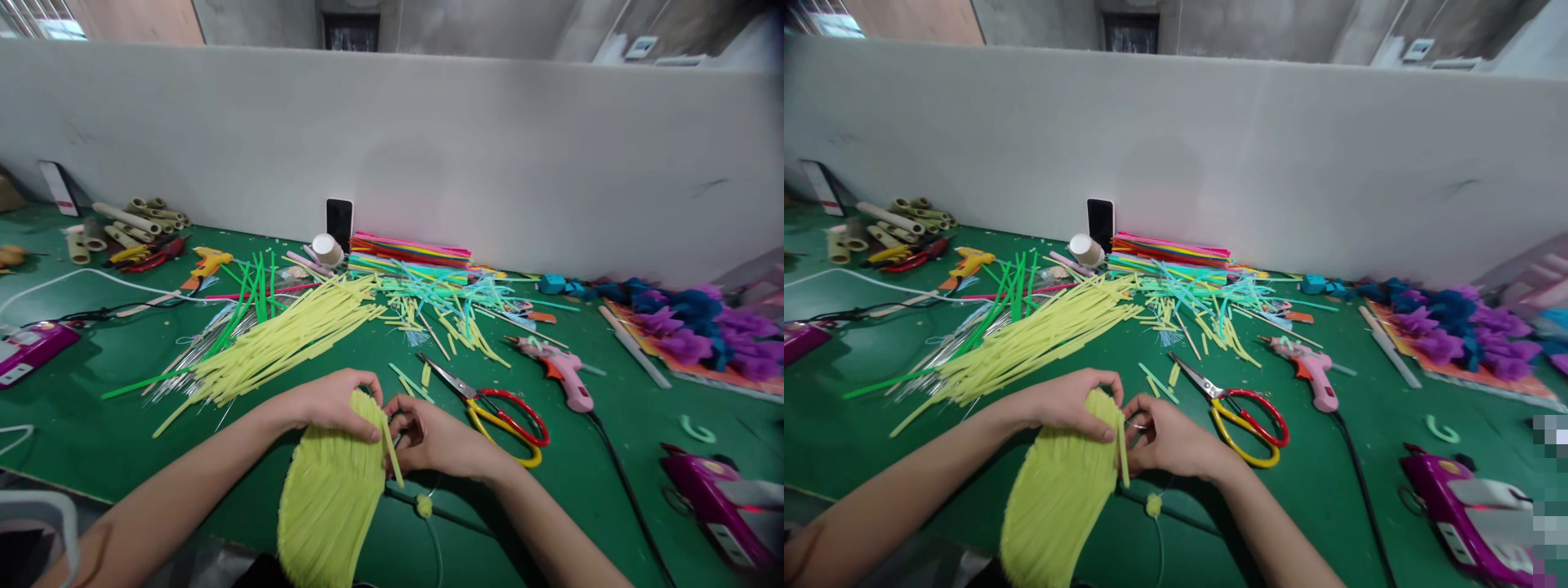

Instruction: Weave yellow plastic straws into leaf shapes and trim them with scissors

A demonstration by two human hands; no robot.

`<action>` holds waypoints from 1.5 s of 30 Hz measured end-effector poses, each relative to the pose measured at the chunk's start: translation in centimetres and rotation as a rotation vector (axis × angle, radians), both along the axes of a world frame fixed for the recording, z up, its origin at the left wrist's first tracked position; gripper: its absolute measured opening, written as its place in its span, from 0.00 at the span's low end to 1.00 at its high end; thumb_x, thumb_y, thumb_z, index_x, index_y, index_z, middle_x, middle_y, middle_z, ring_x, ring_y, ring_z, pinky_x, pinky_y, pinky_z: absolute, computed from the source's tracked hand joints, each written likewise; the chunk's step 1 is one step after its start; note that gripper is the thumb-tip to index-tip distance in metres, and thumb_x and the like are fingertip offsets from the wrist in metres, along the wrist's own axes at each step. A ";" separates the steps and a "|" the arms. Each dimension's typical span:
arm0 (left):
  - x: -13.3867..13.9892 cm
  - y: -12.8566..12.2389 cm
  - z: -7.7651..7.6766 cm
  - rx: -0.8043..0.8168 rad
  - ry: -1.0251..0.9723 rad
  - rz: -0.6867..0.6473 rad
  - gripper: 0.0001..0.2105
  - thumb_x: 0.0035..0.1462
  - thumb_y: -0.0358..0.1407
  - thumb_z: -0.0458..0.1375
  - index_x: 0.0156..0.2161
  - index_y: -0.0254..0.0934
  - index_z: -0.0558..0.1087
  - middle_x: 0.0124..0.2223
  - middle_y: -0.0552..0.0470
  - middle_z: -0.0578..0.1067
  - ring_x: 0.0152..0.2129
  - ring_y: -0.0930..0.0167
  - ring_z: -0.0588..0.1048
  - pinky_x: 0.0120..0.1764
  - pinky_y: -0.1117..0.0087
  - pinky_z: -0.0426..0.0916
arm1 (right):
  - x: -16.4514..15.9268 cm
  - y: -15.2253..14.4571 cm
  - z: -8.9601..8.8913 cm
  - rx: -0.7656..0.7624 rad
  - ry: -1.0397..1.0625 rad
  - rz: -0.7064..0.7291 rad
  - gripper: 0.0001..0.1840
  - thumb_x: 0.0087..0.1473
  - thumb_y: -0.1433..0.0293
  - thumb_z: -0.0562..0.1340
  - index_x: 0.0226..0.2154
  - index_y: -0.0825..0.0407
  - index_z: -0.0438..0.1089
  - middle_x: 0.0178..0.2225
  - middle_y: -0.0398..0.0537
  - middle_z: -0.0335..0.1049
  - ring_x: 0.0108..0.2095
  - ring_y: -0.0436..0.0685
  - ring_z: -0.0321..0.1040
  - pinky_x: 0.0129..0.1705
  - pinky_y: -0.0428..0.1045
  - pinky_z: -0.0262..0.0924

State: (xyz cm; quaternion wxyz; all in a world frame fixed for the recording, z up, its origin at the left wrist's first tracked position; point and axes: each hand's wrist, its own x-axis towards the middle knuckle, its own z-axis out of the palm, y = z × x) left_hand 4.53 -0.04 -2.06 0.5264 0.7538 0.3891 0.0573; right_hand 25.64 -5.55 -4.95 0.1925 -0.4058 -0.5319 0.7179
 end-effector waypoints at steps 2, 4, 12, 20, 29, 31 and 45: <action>-0.2 0.1 -0.1 0.000 0.001 -0.002 0.22 0.38 0.44 0.68 0.40 0.39 0.71 0.34 0.56 0.72 0.30 0.70 0.70 0.30 0.75 0.62 | 0.2 0.0 0.2 0.016 -0.018 -0.007 0.26 0.38 0.72 0.70 0.40 0.51 0.62 0.34 0.41 0.72 0.26 0.50 0.73 0.27 0.43 0.63; -0.3 0.1 0.0 0.009 0.004 0.001 0.22 0.38 0.44 0.68 0.39 0.39 0.71 0.34 0.57 0.72 0.30 0.70 0.69 0.30 0.75 0.62 | 0.4 0.1 0.5 0.014 -0.009 -0.018 0.24 0.39 0.72 0.70 0.40 0.52 0.62 0.33 0.41 0.72 0.26 0.49 0.72 0.28 0.44 0.63; 0.2 -0.4 0.5 0.006 -0.001 0.051 0.20 0.37 0.42 0.68 0.38 0.38 0.72 0.35 0.56 0.73 0.32 0.68 0.70 0.32 0.73 0.63 | 0.2 0.1 0.3 -0.022 0.081 -0.082 0.27 0.38 0.76 0.69 0.41 0.52 0.60 0.29 0.41 0.74 0.27 0.49 0.71 0.32 0.46 0.64; 0.5 -0.6 0.8 -0.009 -0.010 0.075 0.18 0.38 0.39 0.67 0.37 0.38 0.71 0.33 0.56 0.73 0.30 0.69 0.70 0.29 0.74 0.62 | 0.0 0.2 0.0 -0.018 0.071 -0.073 0.26 0.38 0.75 0.69 0.41 0.52 0.60 0.28 0.41 0.74 0.26 0.49 0.70 0.32 0.46 0.64; 0.5 -0.7 0.6 -0.032 -0.024 0.093 0.19 0.37 0.39 0.67 0.37 0.38 0.71 0.31 0.57 0.72 0.28 0.70 0.70 0.26 0.76 0.61 | -0.1 0.1 0.0 -0.014 0.054 -0.064 0.28 0.37 0.75 0.71 0.41 0.53 0.60 0.28 0.41 0.74 0.25 0.47 0.69 0.31 0.44 0.62; 0.4 -0.7 0.4 -0.059 -0.037 0.101 0.20 0.37 0.40 0.67 0.38 0.38 0.71 0.31 0.57 0.72 0.28 0.70 0.70 0.26 0.76 0.61 | 0.0 0.1 0.0 -0.010 0.048 -0.057 0.28 0.37 0.75 0.71 0.41 0.53 0.60 0.29 0.41 0.75 0.26 0.47 0.69 0.31 0.44 0.61; 0.3 -0.5 0.2 -0.067 -0.067 0.109 0.20 0.37 0.41 0.68 0.38 0.38 0.72 0.33 0.56 0.73 0.30 0.69 0.71 0.26 0.76 0.61 | 0.4 0.1 0.5 0.002 0.079 -0.025 0.26 0.41 0.74 0.70 0.43 0.53 0.61 0.30 0.40 0.73 0.28 0.47 0.69 0.32 0.43 0.61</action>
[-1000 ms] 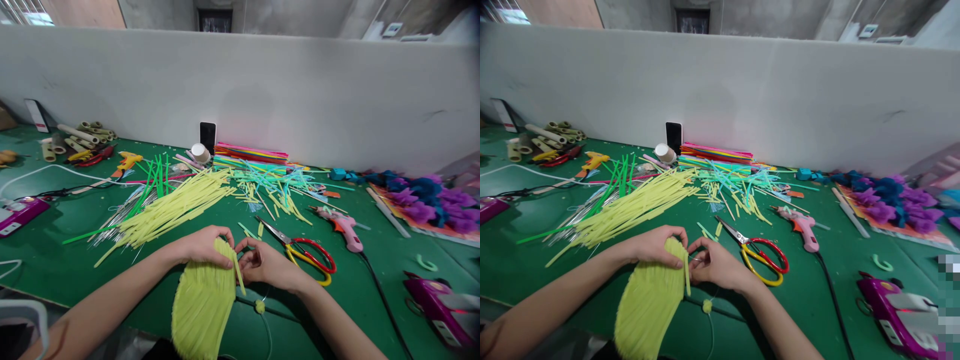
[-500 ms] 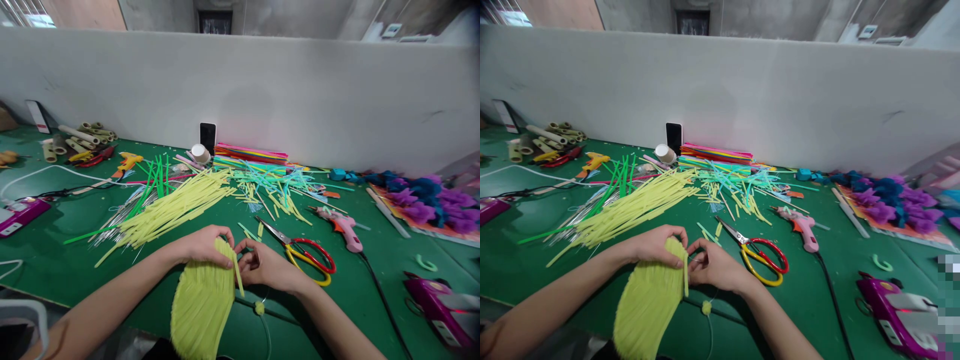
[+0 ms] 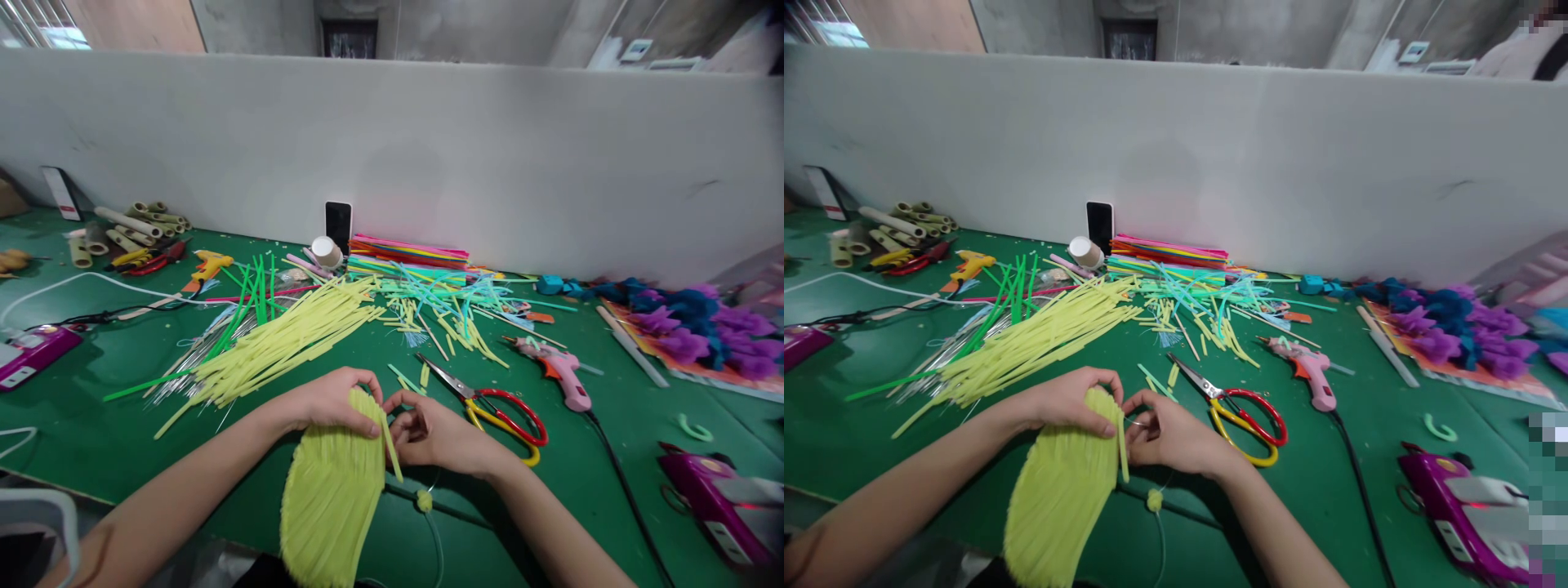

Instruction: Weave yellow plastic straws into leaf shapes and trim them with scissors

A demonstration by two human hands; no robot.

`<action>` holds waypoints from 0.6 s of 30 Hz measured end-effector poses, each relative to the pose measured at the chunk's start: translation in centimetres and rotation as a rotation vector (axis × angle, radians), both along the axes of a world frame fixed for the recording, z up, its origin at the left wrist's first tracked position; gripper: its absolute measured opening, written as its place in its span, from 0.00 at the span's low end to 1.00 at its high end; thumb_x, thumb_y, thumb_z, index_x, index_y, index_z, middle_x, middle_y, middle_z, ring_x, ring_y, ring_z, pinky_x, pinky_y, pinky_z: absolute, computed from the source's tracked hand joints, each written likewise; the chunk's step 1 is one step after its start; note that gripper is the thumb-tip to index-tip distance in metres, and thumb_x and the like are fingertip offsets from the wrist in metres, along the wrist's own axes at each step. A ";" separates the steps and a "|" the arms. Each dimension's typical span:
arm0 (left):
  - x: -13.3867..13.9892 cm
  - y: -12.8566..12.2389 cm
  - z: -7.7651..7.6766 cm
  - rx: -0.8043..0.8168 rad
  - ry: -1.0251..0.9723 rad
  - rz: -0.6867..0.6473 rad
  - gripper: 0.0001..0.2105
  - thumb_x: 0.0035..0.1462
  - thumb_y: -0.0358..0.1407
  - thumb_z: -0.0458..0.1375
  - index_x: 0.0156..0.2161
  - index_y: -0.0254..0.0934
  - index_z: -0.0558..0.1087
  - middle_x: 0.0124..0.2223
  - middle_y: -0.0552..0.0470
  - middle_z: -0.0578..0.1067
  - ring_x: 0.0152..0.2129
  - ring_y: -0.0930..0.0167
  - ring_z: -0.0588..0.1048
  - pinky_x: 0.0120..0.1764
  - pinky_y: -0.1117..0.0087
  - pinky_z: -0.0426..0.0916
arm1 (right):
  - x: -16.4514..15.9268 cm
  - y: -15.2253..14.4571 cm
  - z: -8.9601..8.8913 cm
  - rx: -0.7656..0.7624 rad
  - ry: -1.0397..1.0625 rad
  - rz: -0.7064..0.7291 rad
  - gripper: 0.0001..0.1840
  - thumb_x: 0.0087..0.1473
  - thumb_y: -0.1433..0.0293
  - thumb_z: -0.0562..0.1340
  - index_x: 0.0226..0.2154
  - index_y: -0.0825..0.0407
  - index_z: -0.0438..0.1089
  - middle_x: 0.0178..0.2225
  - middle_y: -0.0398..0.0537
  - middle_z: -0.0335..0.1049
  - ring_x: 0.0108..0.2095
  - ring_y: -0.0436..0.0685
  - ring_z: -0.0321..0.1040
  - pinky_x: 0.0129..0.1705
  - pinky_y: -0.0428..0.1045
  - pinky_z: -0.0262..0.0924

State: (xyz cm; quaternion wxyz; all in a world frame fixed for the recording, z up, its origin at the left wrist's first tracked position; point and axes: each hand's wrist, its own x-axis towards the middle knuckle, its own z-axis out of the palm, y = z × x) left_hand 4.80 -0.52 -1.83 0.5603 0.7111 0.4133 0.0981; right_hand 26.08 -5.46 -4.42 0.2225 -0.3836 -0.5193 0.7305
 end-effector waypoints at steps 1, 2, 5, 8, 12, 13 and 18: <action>0.0 0.0 0.1 0.007 0.000 0.003 0.20 0.37 0.41 0.68 0.38 0.38 0.72 0.33 0.56 0.74 0.30 0.69 0.71 0.27 0.75 0.61 | 0.1 0.0 0.3 -0.011 0.014 0.005 0.26 0.43 0.72 0.70 0.44 0.53 0.60 0.30 0.41 0.73 0.28 0.47 0.70 0.33 0.43 0.62; -0.1 0.0 0.1 0.014 0.000 0.005 0.20 0.37 0.41 0.68 0.38 0.38 0.73 0.33 0.56 0.74 0.30 0.69 0.71 0.27 0.75 0.62 | 0.1 0.0 0.6 -0.025 0.023 0.004 0.26 0.44 0.70 0.70 0.44 0.53 0.60 0.30 0.41 0.73 0.29 0.48 0.71 0.34 0.45 0.64; -0.2 0.1 0.1 0.023 -0.015 0.008 0.20 0.38 0.42 0.68 0.38 0.38 0.73 0.33 0.56 0.73 0.30 0.70 0.70 0.29 0.75 0.62 | -0.1 0.1 1.1 -0.046 -0.002 -0.041 0.21 0.50 0.61 0.66 0.42 0.54 0.62 0.28 0.44 0.74 0.29 0.51 0.73 0.36 0.49 0.67; -0.3 0.1 0.0 0.016 -0.039 0.003 0.19 0.40 0.44 0.67 0.38 0.38 0.73 0.33 0.56 0.72 0.29 0.70 0.69 0.30 0.75 0.62 | -0.5 0.1 1.0 -0.058 -0.041 -0.089 0.22 0.51 0.53 0.64 0.37 0.55 0.64 0.28 0.47 0.75 0.28 0.51 0.74 0.34 0.49 0.69; -0.2 0.1 -0.1 0.042 -0.051 0.012 0.19 0.40 0.43 0.67 0.38 0.38 0.73 0.36 0.55 0.73 0.33 0.69 0.70 0.35 0.73 0.63 | -0.9 0.0 0.9 -0.072 -0.052 -0.121 0.25 0.45 0.52 0.67 0.33 0.55 0.65 0.27 0.48 0.76 0.27 0.52 0.74 0.32 0.47 0.69; -0.2 0.1 0.0 0.049 -0.055 0.011 0.19 0.40 0.43 0.67 0.38 0.38 0.73 0.36 0.55 0.73 0.34 0.68 0.70 0.36 0.73 0.63 | -0.9 0.0 0.9 -0.075 -0.052 -0.130 0.25 0.45 0.52 0.67 0.33 0.55 0.66 0.27 0.48 0.76 0.27 0.52 0.74 0.32 0.47 0.69; -0.1 0.0 0.1 0.030 -0.081 -0.004 0.15 0.47 0.45 0.63 0.37 0.38 0.73 0.36 0.55 0.74 0.35 0.68 0.70 0.35 0.73 0.62 | -1.0 0.0 0.8 -0.077 -0.046 -0.139 0.24 0.44 0.53 0.68 0.32 0.56 0.68 0.27 0.49 0.76 0.28 0.52 0.74 0.33 0.47 0.68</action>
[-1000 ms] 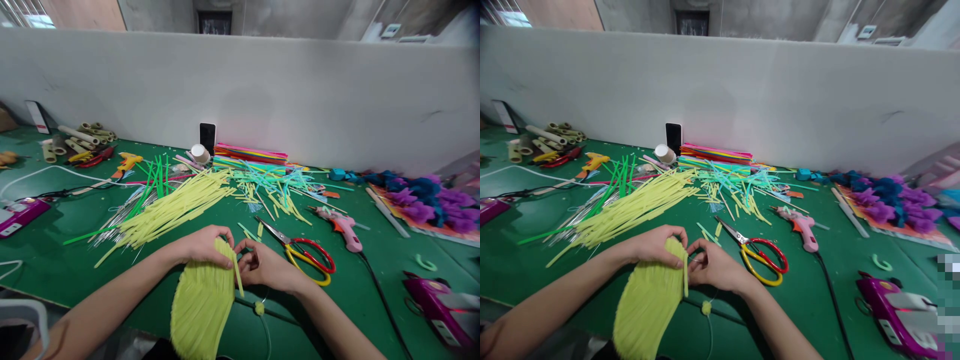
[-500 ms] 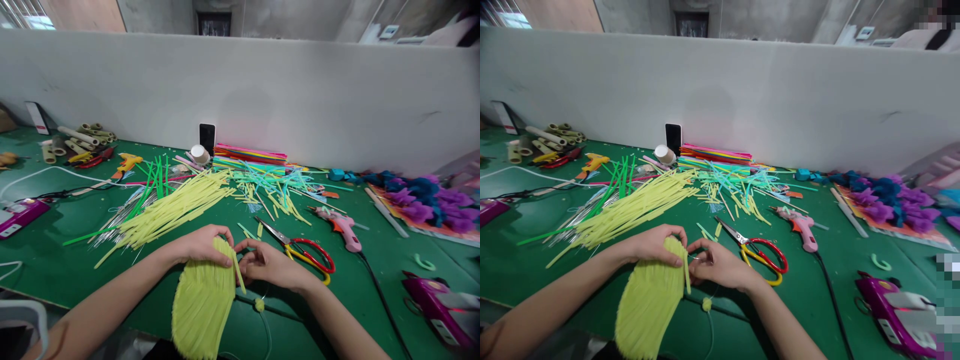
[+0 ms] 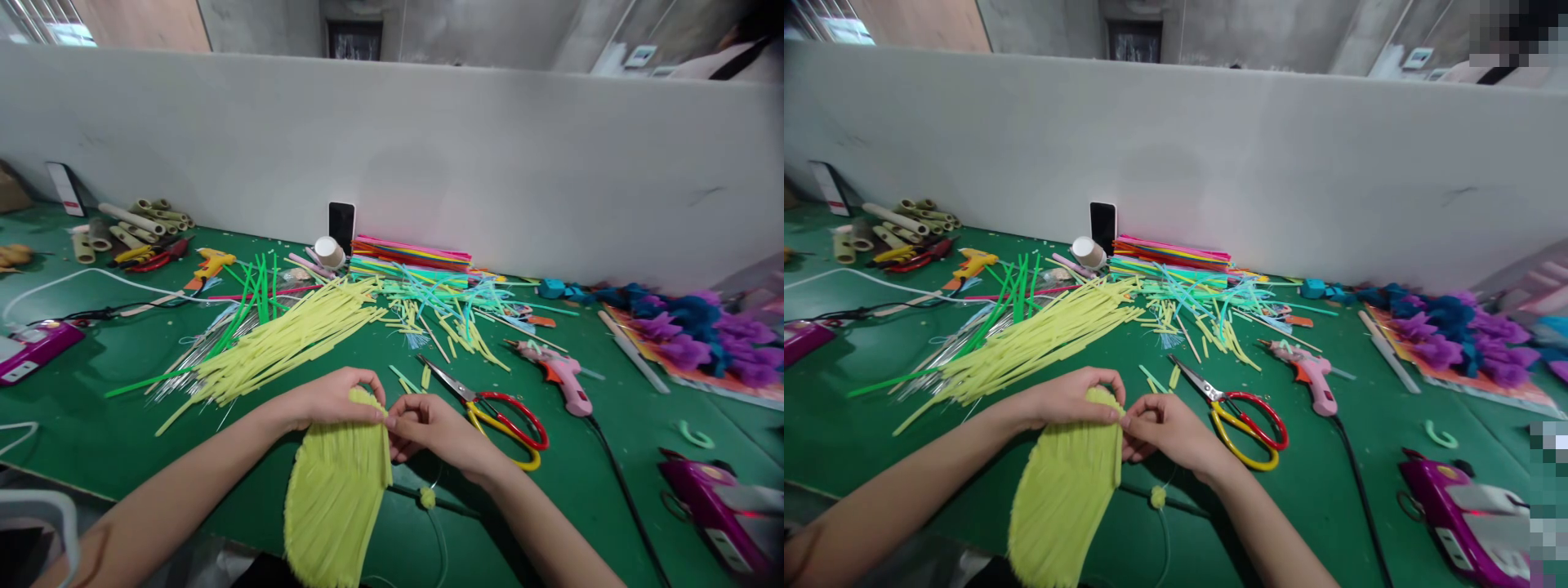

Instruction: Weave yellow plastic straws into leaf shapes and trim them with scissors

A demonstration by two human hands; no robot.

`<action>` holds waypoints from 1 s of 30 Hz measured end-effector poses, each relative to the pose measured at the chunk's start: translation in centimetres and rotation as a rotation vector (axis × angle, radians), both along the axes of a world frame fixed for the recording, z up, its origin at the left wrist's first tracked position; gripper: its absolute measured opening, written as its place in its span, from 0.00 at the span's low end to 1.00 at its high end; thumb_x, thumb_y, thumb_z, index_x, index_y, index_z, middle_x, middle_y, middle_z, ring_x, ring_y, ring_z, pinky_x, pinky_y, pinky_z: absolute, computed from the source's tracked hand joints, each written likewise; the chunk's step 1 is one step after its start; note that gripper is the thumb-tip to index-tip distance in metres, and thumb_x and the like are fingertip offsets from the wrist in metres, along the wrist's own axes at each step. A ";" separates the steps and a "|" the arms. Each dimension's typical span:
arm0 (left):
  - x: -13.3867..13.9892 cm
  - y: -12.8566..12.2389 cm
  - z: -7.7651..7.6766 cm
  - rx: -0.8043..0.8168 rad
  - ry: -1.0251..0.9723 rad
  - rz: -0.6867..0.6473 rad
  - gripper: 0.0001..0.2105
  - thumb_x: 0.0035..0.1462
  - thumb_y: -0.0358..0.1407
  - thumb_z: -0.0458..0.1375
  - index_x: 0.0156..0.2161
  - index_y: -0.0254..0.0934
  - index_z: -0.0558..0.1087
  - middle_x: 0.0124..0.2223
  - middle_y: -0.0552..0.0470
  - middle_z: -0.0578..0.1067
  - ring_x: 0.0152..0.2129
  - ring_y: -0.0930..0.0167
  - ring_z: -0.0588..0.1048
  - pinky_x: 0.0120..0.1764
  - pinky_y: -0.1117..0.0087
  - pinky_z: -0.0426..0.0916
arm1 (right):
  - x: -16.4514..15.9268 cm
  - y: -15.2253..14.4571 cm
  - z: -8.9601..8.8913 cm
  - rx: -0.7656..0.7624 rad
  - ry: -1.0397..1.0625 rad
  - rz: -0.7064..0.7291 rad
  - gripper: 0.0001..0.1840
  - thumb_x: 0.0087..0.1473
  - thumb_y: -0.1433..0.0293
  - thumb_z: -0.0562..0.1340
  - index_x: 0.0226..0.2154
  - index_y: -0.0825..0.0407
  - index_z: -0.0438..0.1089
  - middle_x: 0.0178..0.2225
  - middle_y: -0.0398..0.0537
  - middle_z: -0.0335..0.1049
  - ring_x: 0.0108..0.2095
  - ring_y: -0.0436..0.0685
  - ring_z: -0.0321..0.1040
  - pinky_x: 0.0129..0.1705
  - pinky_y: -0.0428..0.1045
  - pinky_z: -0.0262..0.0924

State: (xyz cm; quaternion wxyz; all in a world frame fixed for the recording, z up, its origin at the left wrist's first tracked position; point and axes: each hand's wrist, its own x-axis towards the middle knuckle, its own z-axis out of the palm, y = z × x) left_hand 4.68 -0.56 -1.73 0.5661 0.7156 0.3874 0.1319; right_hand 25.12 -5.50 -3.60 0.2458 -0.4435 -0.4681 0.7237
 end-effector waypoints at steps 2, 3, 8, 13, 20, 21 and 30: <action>0.1 0.0 -0.1 -0.032 0.011 0.007 0.14 0.50 0.45 0.60 0.36 0.37 0.74 0.34 0.54 0.74 0.32 0.70 0.70 0.32 0.74 0.61 | 0.0 0.0 -0.2 0.003 0.007 0.002 0.24 0.43 0.53 0.68 0.32 0.57 0.68 0.28 0.49 0.76 0.28 0.52 0.74 0.33 0.47 0.68; 0.1 0.1 -0.2 -0.037 0.017 0.002 0.14 0.51 0.46 0.60 0.36 0.36 0.74 0.33 0.54 0.74 0.30 0.70 0.70 0.32 0.74 0.61 | 0.0 0.0 -0.3 0.004 0.009 0.002 0.24 0.43 0.53 0.69 0.33 0.57 0.68 0.28 0.49 0.76 0.28 0.52 0.74 0.33 0.47 0.68; 0.1 0.3 -0.4 -0.014 -0.015 -0.056 0.14 0.48 0.45 0.62 0.33 0.35 0.77 0.30 0.54 0.75 0.28 0.71 0.70 0.32 0.75 0.60 | 0.0 0.0 -0.4 0.006 0.003 0.023 0.25 0.42 0.53 0.69 0.32 0.57 0.69 0.27 0.48 0.76 0.29 0.52 0.74 0.35 0.48 0.68; -0.3 0.7 -0.2 -0.063 -0.028 -0.060 0.12 0.48 0.43 0.62 0.32 0.35 0.76 0.30 0.54 0.75 0.28 0.71 0.70 0.32 0.74 0.60 | 0.6 0.2 0.3 0.021 -0.029 0.063 0.27 0.46 0.49 0.65 0.34 0.57 0.70 0.31 0.51 0.77 0.30 0.52 0.74 0.37 0.49 0.68; -1.1 1.3 0.1 -0.178 -0.069 0.058 0.14 0.47 0.44 0.63 0.34 0.35 0.77 0.34 0.51 0.77 0.33 0.69 0.72 0.37 0.73 0.63 | 1.5 0.7 1.0 0.046 -0.092 0.033 0.25 0.49 0.50 0.63 0.34 0.57 0.69 0.27 0.49 0.76 0.24 0.50 0.72 0.29 0.45 0.65; -1.1 1.3 0.2 -0.181 -0.064 0.056 0.15 0.47 0.45 0.63 0.35 0.35 0.77 0.35 0.51 0.77 0.33 0.69 0.72 0.37 0.72 0.63 | 1.4 0.7 1.1 0.050 -0.097 0.022 0.25 0.48 0.50 0.64 0.33 0.57 0.69 0.25 0.48 0.75 0.23 0.49 0.71 0.28 0.45 0.64; -0.9 1.1 -0.2 -0.187 -0.027 0.069 0.15 0.44 0.45 0.65 0.32 0.34 0.77 0.31 0.52 0.75 0.29 0.71 0.70 0.32 0.74 0.60 | 1.1 0.7 0.6 0.109 -0.098 -0.016 0.26 0.48 0.49 0.63 0.34 0.57 0.68 0.26 0.48 0.74 0.24 0.51 0.71 0.29 0.47 0.64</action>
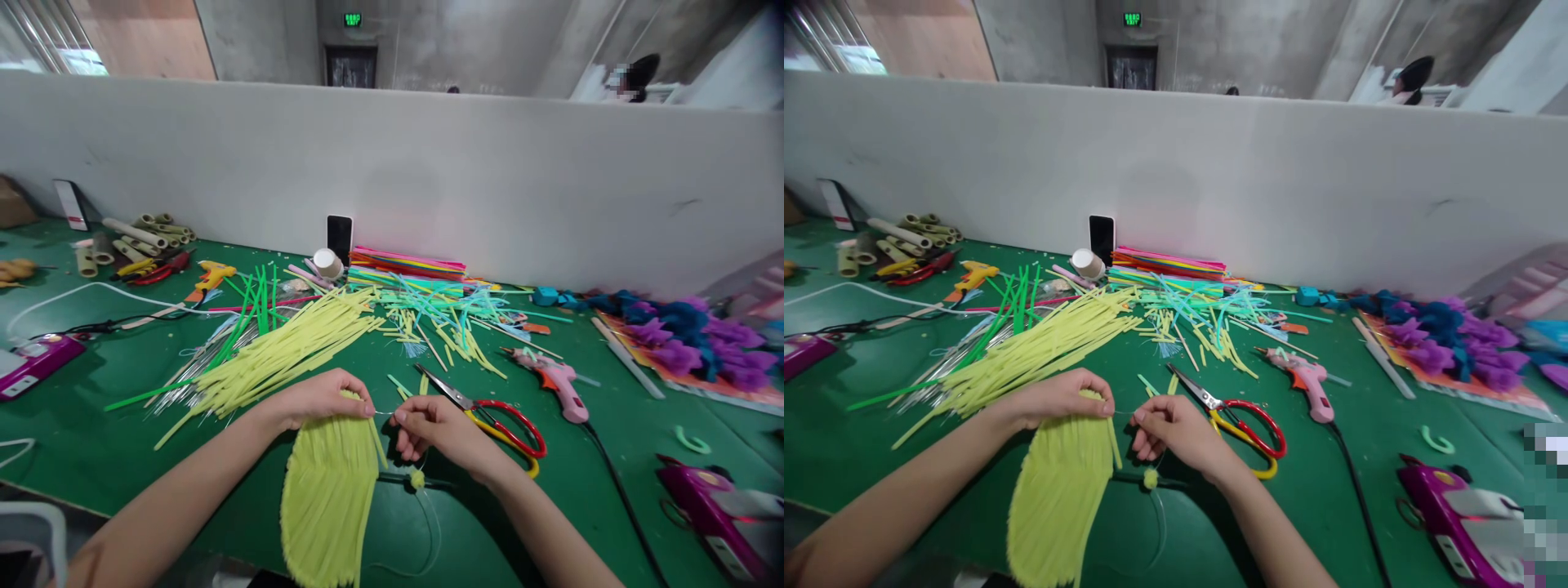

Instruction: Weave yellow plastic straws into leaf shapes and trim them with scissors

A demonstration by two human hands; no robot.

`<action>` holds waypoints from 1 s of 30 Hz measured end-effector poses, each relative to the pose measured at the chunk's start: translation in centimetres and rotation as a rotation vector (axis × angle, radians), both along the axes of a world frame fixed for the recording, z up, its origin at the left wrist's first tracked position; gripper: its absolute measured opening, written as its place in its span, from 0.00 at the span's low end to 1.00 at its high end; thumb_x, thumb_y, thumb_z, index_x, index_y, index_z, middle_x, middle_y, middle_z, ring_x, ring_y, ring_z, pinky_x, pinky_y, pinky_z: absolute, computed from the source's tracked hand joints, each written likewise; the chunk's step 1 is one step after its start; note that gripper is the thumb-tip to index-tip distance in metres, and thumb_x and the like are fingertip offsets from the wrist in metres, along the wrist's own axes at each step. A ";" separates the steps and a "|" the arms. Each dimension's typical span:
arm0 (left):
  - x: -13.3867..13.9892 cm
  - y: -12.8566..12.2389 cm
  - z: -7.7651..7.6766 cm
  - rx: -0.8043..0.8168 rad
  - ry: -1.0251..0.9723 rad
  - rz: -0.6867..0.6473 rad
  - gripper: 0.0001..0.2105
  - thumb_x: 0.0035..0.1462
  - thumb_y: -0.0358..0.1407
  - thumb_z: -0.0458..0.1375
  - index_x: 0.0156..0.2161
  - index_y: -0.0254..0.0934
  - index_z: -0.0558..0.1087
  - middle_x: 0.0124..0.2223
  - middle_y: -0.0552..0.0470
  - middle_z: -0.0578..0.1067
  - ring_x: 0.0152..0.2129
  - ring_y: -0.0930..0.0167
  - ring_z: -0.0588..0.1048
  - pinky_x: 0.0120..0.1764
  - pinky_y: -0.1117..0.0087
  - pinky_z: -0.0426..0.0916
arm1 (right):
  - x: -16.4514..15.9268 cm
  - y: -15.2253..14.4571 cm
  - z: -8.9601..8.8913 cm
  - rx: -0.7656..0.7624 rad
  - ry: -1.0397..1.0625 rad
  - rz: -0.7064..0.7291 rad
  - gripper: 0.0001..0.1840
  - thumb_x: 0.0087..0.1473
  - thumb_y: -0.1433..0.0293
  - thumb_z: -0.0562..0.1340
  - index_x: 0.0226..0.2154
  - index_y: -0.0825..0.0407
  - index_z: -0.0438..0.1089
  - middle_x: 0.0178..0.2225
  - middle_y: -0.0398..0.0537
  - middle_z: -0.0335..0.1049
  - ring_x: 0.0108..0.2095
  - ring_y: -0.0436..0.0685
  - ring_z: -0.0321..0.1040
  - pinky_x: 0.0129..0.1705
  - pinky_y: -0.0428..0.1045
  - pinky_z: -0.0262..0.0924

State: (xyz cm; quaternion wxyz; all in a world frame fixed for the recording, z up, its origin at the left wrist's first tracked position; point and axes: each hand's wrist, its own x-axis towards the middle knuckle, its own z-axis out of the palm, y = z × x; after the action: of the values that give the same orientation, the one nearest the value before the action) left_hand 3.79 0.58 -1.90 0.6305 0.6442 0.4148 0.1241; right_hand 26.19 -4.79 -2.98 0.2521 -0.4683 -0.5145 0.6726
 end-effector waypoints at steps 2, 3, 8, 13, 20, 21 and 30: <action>-0.2 0.1 0.1 -0.026 -0.015 0.030 0.16 0.44 0.46 0.65 0.32 0.33 0.77 0.30 0.52 0.75 0.28 0.71 0.70 0.30 0.75 0.60 | 0.2 0.2 -0.3 0.084 -0.035 -0.063 0.25 0.50 0.50 0.62 0.36 0.56 0.68 0.29 0.50 0.74 0.28 0.53 0.72 0.31 0.49 0.65; -0.2 0.1 0.2 -0.040 -0.024 0.055 0.16 0.43 0.46 0.65 0.32 0.33 0.77 0.30 0.51 0.75 0.27 0.72 0.70 0.29 0.75 0.60 | 0.3 0.3 -0.3 0.164 -0.074 -0.122 0.23 0.51 0.51 0.61 0.37 0.55 0.68 0.31 0.50 0.74 0.31 0.55 0.72 0.33 0.50 0.66; -0.4 0.5 0.5 -0.137 -0.104 0.271 0.17 0.41 0.45 0.67 0.32 0.34 0.75 0.27 0.52 0.74 0.23 0.72 0.71 0.26 0.74 0.62 | 0.6 0.1 0.5 0.896 -0.468 -0.444 0.10 0.57 0.64 0.58 0.39 0.49 0.71 0.43 0.52 0.70 0.46 0.60 0.66 0.51 0.57 0.60; 0.1 0.6 0.2 -0.042 -0.220 0.494 0.18 0.43 0.47 0.66 0.34 0.34 0.72 0.29 0.53 0.74 0.24 0.71 0.73 0.28 0.73 0.64 | -1.0 -1.2 0.7 1.231 -0.684 -0.337 0.06 0.55 0.68 0.60 0.34 0.46 0.74 0.53 0.51 0.61 0.60 0.65 0.48 0.59 0.63 0.49; 1.0 0.3 -0.7 -0.034 -0.274 0.510 0.19 0.44 0.50 0.65 0.33 0.35 0.71 0.26 0.55 0.73 0.22 0.72 0.72 0.26 0.74 0.64 | -1.9 -1.1 -0.3 1.190 -0.889 -0.377 0.10 0.57 0.67 0.59 0.40 0.43 0.75 0.62 0.49 0.49 0.63 0.70 0.38 0.59 0.67 0.45; 1.1 0.2 -0.7 -0.028 -0.275 0.511 0.19 0.44 0.50 0.65 0.33 0.35 0.71 0.26 0.55 0.73 0.21 0.72 0.72 0.26 0.74 0.63 | -1.9 -1.1 -0.3 1.189 -0.891 -0.381 0.10 0.57 0.67 0.59 0.39 0.42 0.75 0.62 0.48 0.49 0.63 0.70 0.38 0.59 0.67 0.45; 1.4 0.1 -0.7 0.022 -0.268 0.517 0.18 0.45 0.49 0.65 0.32 0.36 0.71 0.26 0.56 0.72 0.22 0.73 0.71 0.26 0.75 0.63 | -2.2 -1.2 -0.5 1.125 -0.939 -0.420 0.09 0.57 0.65 0.59 0.36 0.42 0.75 0.61 0.49 0.52 0.63 0.72 0.38 0.54 0.70 0.46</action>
State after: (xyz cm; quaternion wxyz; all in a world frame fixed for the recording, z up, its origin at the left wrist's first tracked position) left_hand 5.19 0.69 -2.64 0.6200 0.5019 0.4768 0.3693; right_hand 24.00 -6.03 -3.50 0.3299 -0.5944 -0.7331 -0.0228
